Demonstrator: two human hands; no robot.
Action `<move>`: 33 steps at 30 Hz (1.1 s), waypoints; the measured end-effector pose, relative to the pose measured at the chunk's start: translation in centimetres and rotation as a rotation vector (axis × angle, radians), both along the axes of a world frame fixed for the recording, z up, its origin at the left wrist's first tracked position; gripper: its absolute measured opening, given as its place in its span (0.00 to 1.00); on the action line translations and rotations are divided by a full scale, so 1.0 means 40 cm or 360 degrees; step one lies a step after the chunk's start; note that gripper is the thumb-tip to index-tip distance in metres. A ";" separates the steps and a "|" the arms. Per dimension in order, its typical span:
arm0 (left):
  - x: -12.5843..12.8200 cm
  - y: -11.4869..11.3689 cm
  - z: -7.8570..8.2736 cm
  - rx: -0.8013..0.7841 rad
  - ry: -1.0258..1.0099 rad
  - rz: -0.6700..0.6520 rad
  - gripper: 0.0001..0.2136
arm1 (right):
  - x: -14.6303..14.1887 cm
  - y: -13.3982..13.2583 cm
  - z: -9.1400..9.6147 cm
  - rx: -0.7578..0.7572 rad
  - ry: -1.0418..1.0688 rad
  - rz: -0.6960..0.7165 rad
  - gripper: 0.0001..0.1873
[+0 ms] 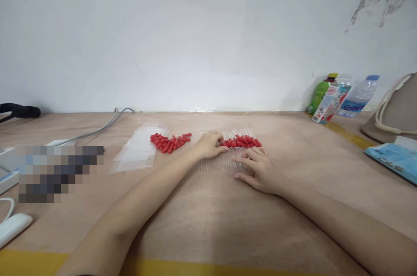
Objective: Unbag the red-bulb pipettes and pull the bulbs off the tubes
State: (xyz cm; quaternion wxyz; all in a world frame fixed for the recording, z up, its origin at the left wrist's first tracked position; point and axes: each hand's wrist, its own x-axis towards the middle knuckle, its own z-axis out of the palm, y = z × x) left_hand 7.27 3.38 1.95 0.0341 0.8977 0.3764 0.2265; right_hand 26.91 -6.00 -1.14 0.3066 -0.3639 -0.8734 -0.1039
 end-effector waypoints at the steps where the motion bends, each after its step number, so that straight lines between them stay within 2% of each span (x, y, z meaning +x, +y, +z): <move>1: 0.002 -0.002 -0.002 0.0021 -0.0031 0.0021 0.09 | 0.000 -0.001 -0.002 0.0012 0.0024 -0.0008 0.18; 5: -0.002 -0.020 -0.006 0.0145 -0.0216 0.0187 0.06 | 0.000 -0.005 -0.005 0.0105 0.0150 -0.0103 0.15; 8: -0.032 -0.049 -0.008 0.0215 -0.0405 0.0261 0.06 | -0.001 -0.004 -0.007 0.0208 0.0306 -0.0209 0.15; 11: -0.090 -0.098 -0.015 0.0222 -0.0571 0.0162 0.06 | -0.001 0.002 -0.007 0.0292 0.0450 -0.0288 0.21; 13: -0.135 -0.136 -0.022 0.0257 -0.0544 0.0088 0.06 | -0.002 0.003 -0.006 0.0329 0.0470 -0.0325 0.27; 16: -0.187 -0.185 -0.034 0.0305 -0.0396 0.0031 0.05 | -0.009 -0.002 0.000 0.0365 0.0345 -0.0270 0.32; 18: -0.204 -0.204 -0.042 0.0302 -0.0356 -0.0020 0.05 | -0.017 -0.009 0.004 0.0371 0.0207 -0.0166 0.31; 22: -0.198 -0.213 -0.052 0.0278 -0.0375 -0.0169 0.04 | -0.039 -0.025 0.009 0.0323 0.0027 0.0002 0.24; 28: -0.177 -0.220 -0.049 0.0243 -0.0350 -0.0282 0.06 | -0.057 -0.031 0.006 0.0222 0.0044 0.0121 0.13; 33: -0.145 -0.236 -0.042 0.0227 -0.0288 -0.0255 0.18 | -0.063 -0.028 0.001 0.0180 0.0029 0.0186 0.12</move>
